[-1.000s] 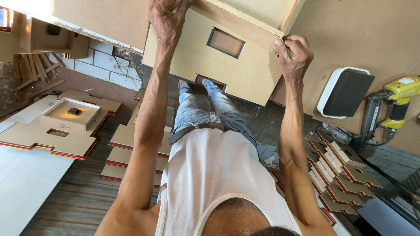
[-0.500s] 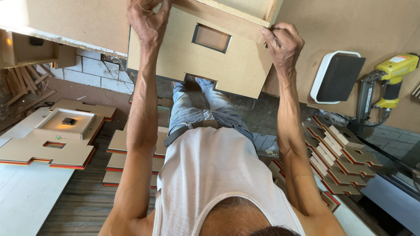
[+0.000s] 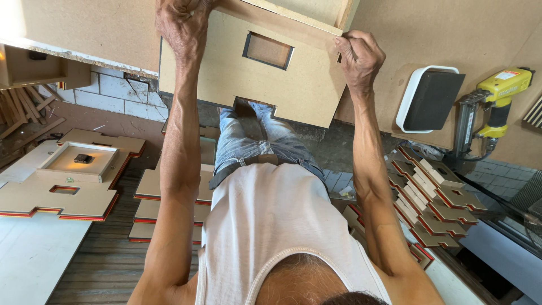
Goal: The person assembles wooden frames by applying adhesive tape to the edges of flat wooden pieces and pressing them together. They repeatedly pick up pieces, apply tape, and join them to form frame structures on a workbench.
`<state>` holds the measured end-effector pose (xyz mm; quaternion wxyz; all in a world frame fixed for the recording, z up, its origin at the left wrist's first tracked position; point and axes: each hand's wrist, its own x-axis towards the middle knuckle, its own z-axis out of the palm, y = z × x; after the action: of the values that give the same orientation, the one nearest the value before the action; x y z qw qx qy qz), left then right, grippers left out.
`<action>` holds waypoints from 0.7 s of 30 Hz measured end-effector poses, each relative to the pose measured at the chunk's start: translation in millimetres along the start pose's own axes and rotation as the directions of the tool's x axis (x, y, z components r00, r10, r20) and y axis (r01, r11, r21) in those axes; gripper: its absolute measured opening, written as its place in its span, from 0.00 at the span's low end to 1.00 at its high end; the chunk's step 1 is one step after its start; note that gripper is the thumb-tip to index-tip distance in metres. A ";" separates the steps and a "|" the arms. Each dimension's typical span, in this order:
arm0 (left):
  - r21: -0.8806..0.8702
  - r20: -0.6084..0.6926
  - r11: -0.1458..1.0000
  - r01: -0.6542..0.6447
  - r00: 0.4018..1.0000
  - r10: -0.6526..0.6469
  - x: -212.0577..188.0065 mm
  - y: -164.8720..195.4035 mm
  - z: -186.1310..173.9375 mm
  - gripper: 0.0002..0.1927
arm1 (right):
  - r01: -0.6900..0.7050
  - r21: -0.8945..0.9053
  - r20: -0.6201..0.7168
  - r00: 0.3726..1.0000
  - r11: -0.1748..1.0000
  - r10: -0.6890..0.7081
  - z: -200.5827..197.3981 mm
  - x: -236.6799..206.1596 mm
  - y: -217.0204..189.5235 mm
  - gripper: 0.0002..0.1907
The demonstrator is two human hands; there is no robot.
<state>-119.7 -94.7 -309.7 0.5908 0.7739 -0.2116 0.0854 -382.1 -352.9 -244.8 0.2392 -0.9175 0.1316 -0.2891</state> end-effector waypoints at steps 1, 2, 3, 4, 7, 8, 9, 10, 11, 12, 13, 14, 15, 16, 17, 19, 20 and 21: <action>0.006 -0.001 1.000 0.006 1.000 -0.006 -0.3 -0.2 -0.5 0.31 | -0.015 0.021 0.008 1.000 1.000 0.014 0.1 -0.5 1.6 0.12; 0.018 -0.003 1.000 -0.013 1.000 0.013 -0.8 -0.2 -0.8 0.31 | -0.029 0.043 0.016 0.999 0.999 0.028 0.1 -1.0 3.4 0.12; 0.030 -0.003 0.999 -0.031 1.000 0.031 -1.1 -0.4 -1.1 0.31 | -0.056 0.027 0.016 0.998 0.998 0.056 0.1 -1.8 5.1 0.13; 0.042 -0.004 0.998 -0.049 0.999 0.050 -1.4 -0.8 -1.1 0.31 | -0.084 0.011 0.016 0.996 0.996 0.084 0.0 -2.8 7.1 0.15; 0.053 0.015 0.993 -0.105 0.994 0.104 -2.2 -3.1 -0.8 0.22 | -0.179 -0.033 0.010 0.984 0.983 0.179 -1.0 -6.1 12.0 0.18; 0.024 0.019 0.996 -0.091 0.996 0.091 -2.4 -4.1 -0.7 0.21 | -0.211 -0.048 0.007 0.977 0.976 0.211 -1.4 -6.8 13.6 0.20; -0.006 0.023 0.997 -0.078 0.997 0.078 -2.9 -5.1 -0.3 0.20 | -0.221 -0.122 -0.016 0.975 0.968 0.220 -2.2 -7.6 14.6 0.22; -0.036 0.028 0.997 -0.064 0.997 0.065 -3.3 -5.5 -0.2 0.19 | -0.231 -0.196 -0.038 0.973 0.953 0.228 -4.5 -8.9 15.3 0.25; -0.019 0.025 0.999 -0.051 0.998 0.052 -3.7 -5.9 0.0 0.18 | -0.242 -0.270 -0.062 0.970 0.932 0.234 -5.8 -8.7 15.6 0.29; -0.002 0.020 0.999 -0.039 0.999 0.039 -3.8 -5.7 0.1 0.18 | -0.163 -0.309 -0.037 0.987 0.937 0.159 -7.1 -6.1 16.0 0.30; 0.017 0.018 1.000 -0.024 1.000 0.023 -4.1 -5.1 -0.2 0.18 | -0.085 -0.345 -0.009 0.996 0.935 0.087 -8.9 -3.0 15.2 0.31; 0.000 0.023 1.000 -0.028 0.999 0.028 -4.0 -3.9 -0.4 0.16 | -0.007 -0.380 0.020 1.000 0.925 0.016 -10.0 1.8 13.7 0.33; -0.020 0.026 0.999 -0.036 0.999 0.036 -3.3 -2.0 -0.8 0.13 | 0.063 -0.409 0.074 0.997 0.910 -0.036 -9.1 8.5 10.7 0.30; -0.039 0.030 0.998 -0.041 0.999 0.043 -2.8 0.1 -1.2 0.11 | 0.134 -0.433 0.131 0.988 0.891 -0.085 -6.8 16.0 6.2 0.27; -0.026 0.029 0.997 -0.067 0.997 0.067 -1.4 2.8 -2.0 0.10 | 0.206 -0.450 0.187 0.973 0.869 -0.134 -2.3 25.5 -0.1 0.25; 0.005 0.024 0.993 -0.116 0.993 0.116 1.9 8.4 -3.8 0.08 | 0.317 -0.398 0.235 0.942 0.861 -0.238 13.4 51.1 -15.6 0.20; 0.000 0.026 0.996 -0.088 0.996 0.088 3.8 11.2 -5.0 0.08 | 0.372 -0.367 0.255 0.921 0.852 -0.293 24.5 65.8 -25.5 0.17; -0.007 0.028 0.998 -0.059 0.998 0.059 5.5 13.8 -5.9 0.08 | 0.440 -0.341 0.245 0.895 0.831 -0.374 36.8 79.4 -36.9 0.17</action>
<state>-120.0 -93.3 -293.9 0.5872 0.7667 -0.2431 0.0913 -293.1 -338.2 -215.0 -0.0039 -0.9741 -0.0335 -0.2234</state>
